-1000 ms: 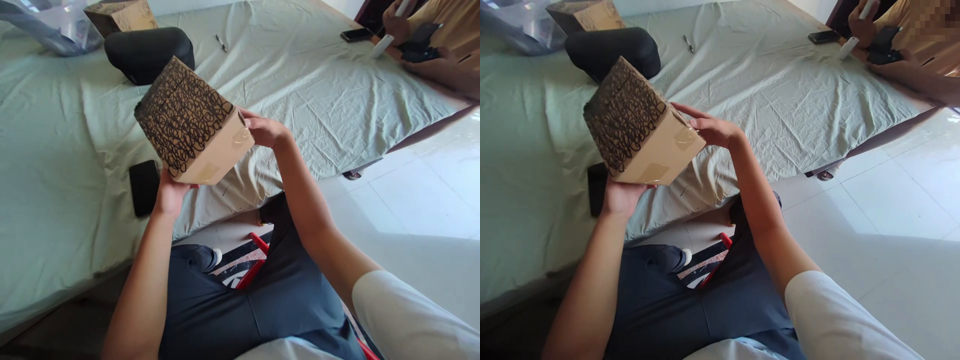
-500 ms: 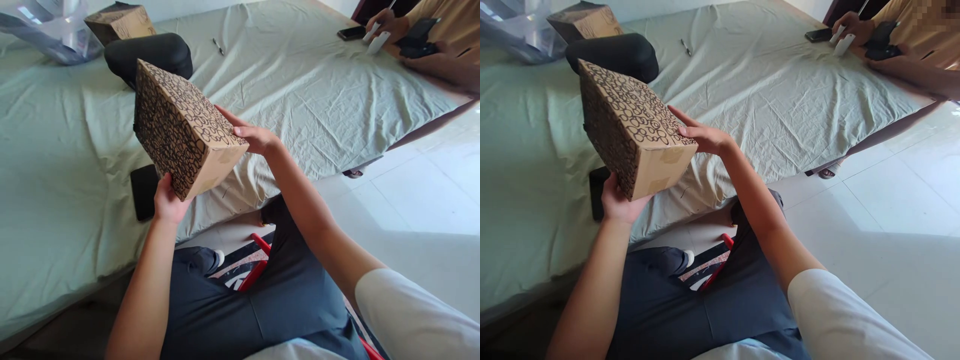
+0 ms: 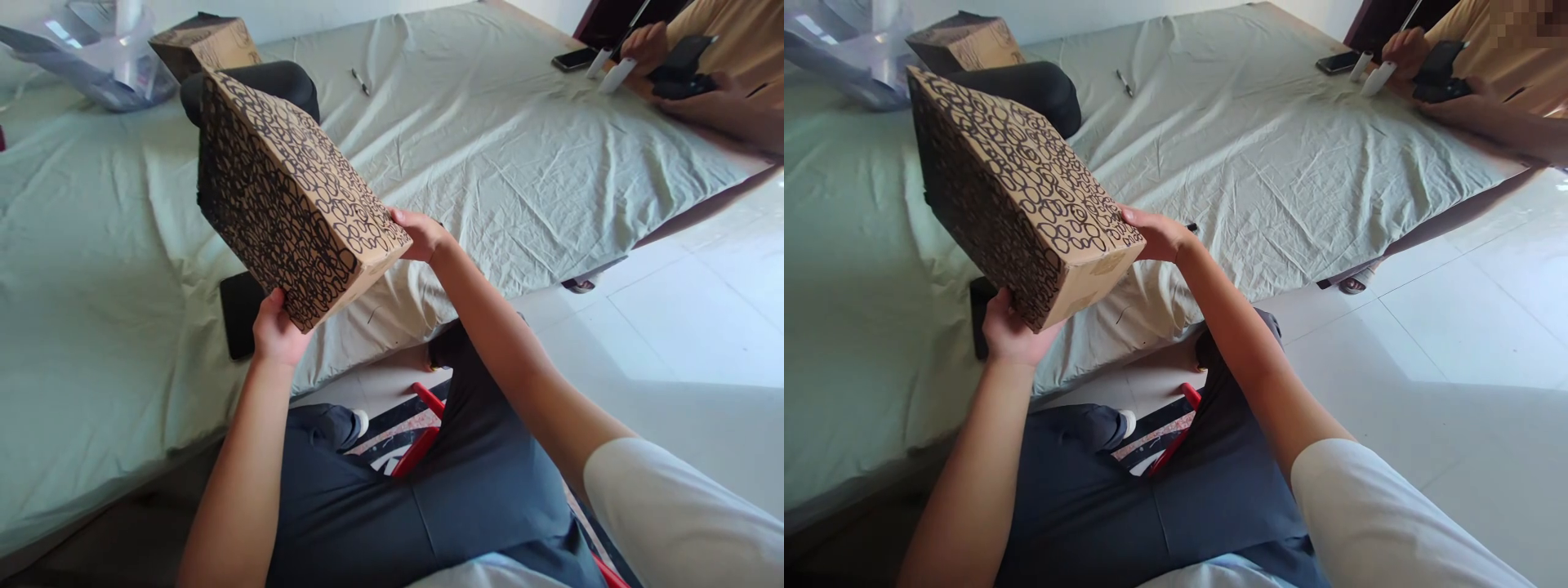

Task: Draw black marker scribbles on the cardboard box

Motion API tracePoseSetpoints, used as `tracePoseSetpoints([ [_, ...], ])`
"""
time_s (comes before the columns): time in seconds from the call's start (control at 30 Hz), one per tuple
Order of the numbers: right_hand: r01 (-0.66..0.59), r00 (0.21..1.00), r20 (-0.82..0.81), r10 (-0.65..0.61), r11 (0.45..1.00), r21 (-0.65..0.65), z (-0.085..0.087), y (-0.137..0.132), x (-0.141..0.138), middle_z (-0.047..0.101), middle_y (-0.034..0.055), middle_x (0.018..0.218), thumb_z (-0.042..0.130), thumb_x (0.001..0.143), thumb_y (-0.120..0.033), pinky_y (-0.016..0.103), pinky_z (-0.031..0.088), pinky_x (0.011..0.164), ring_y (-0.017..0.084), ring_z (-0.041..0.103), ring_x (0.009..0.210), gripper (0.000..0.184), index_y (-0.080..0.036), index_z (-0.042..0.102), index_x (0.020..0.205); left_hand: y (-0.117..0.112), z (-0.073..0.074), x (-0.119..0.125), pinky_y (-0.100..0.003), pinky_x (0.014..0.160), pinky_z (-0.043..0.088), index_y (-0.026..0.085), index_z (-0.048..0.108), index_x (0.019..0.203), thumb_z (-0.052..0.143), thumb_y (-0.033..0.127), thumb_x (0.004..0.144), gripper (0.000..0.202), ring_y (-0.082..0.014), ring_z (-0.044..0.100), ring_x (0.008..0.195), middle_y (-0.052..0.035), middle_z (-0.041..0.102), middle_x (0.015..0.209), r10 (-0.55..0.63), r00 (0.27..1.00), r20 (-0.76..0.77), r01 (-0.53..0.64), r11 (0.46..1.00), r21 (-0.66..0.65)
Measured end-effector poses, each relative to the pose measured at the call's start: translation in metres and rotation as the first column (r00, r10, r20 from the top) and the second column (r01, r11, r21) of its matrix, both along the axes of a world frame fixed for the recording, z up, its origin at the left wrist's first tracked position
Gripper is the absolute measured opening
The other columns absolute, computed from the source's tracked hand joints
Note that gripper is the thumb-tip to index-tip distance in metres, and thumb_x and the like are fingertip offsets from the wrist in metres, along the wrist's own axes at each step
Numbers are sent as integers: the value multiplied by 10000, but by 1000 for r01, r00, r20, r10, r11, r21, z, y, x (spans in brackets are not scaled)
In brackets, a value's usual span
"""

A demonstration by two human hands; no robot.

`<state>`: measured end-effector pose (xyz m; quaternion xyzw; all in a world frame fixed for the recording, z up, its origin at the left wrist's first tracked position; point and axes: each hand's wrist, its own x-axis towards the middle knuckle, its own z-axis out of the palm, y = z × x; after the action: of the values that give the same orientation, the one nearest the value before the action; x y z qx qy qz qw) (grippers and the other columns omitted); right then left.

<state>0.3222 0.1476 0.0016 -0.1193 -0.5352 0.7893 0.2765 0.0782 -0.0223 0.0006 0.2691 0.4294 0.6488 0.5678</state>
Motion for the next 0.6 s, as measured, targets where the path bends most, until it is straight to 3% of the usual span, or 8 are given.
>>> tracePoseSetpoints([
  [0.1,16,1000,16,-16,1000,18,-3,3,0,751,108,1440,815,786,-632,413,683,1093,337,675,1486,735,-247,689,1399,1,2,0,-575,1183,606,251,798,955,979,744,611,628,-426,599,1526,-134,814,1319,-6,1000,-15,7,1000,15],
  [0.33,61,998,31,-61,998,-9,3,-1,-1,766,89,1477,867,799,-530,387,689,1088,307,711,1454,676,-262,696,1396,2,11,2,-575,1195,611,267,806,1196,963,723,637,738,-430,571,1572,-143,787,1407,-22,1000,-10,22,998,57],
  [0.5,146,989,30,-144,984,-99,3,0,-4,835,43,1348,876,852,-325,330,698,980,202,814,1143,608,-253,663,1418,3,8,0,-572,1224,594,276,792,1241,938,672,688,696,-417,569,1581,-139,768,1449,3,1000,-27,-1,996,92],
  [0.6,186,982,60,-180,977,-107,-2,4,-7,861,-5,1216,921,836,-361,277,678,894,174,814,1006,588,-276,702,1375,5,0,0,-541,1298,534,298,792,1255,942,628,687,674,-392,564,1593,-110,748,1490,90,993,-81,-84,994,75],
])
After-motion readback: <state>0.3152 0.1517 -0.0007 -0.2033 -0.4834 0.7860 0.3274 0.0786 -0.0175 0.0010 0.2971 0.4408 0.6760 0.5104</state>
